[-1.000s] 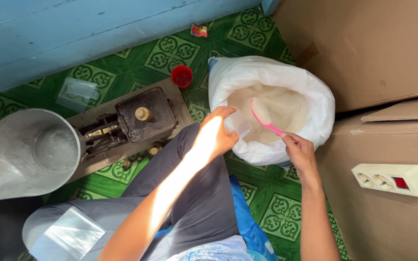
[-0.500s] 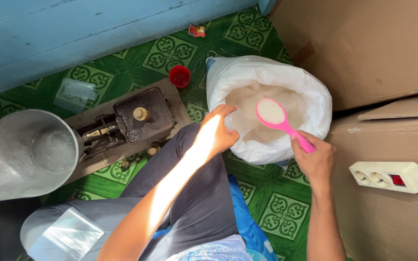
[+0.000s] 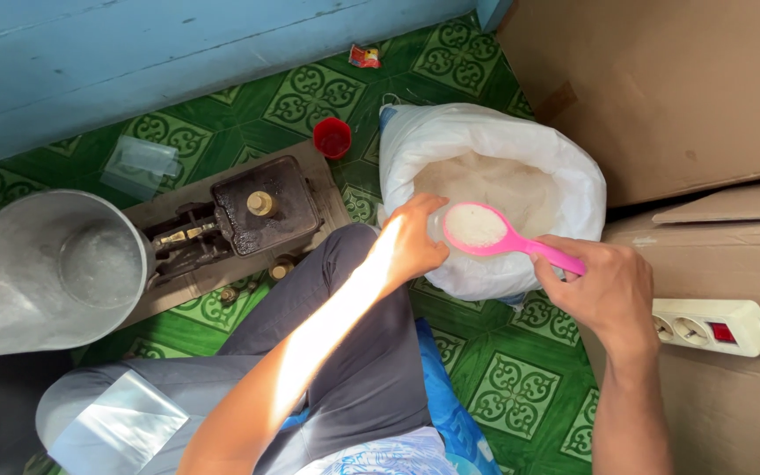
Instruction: Scooping powdered food from a large sack into small plastic bags and sealing them.
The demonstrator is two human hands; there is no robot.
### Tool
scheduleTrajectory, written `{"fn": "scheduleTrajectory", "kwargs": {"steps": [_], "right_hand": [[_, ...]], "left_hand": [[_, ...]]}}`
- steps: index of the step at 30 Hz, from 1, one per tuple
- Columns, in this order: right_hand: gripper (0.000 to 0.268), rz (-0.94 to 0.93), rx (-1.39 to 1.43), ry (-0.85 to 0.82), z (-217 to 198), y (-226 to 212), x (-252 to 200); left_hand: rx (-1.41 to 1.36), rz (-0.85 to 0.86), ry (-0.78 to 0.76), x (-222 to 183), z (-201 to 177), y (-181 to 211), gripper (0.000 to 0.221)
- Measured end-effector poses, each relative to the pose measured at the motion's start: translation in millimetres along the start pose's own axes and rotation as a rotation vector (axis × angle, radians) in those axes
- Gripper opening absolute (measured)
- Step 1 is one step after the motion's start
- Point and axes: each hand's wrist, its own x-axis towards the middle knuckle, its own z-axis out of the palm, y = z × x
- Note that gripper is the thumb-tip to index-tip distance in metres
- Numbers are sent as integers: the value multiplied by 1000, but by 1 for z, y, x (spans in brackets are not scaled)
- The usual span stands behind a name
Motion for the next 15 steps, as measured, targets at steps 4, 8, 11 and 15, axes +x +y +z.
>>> {"fn": "scheduleTrajectory", "kwargs": {"steps": [4,8,11,15], "right_hand": [[26,-2,-2,-49,-2,-9,6],[31,-8,-85,-123,-1,-14,13],[27,-37,-127,-209,5,-14,20],[19,-229,-322,-189,7,-43,16]], "left_hand": [[14,69,70,-1,7,-2,48],[-1,81,56,-3,10,-3,49],[48,-71,-90,3,8,-2,58],[63,-209,-190,5,6,-7,67]]}}
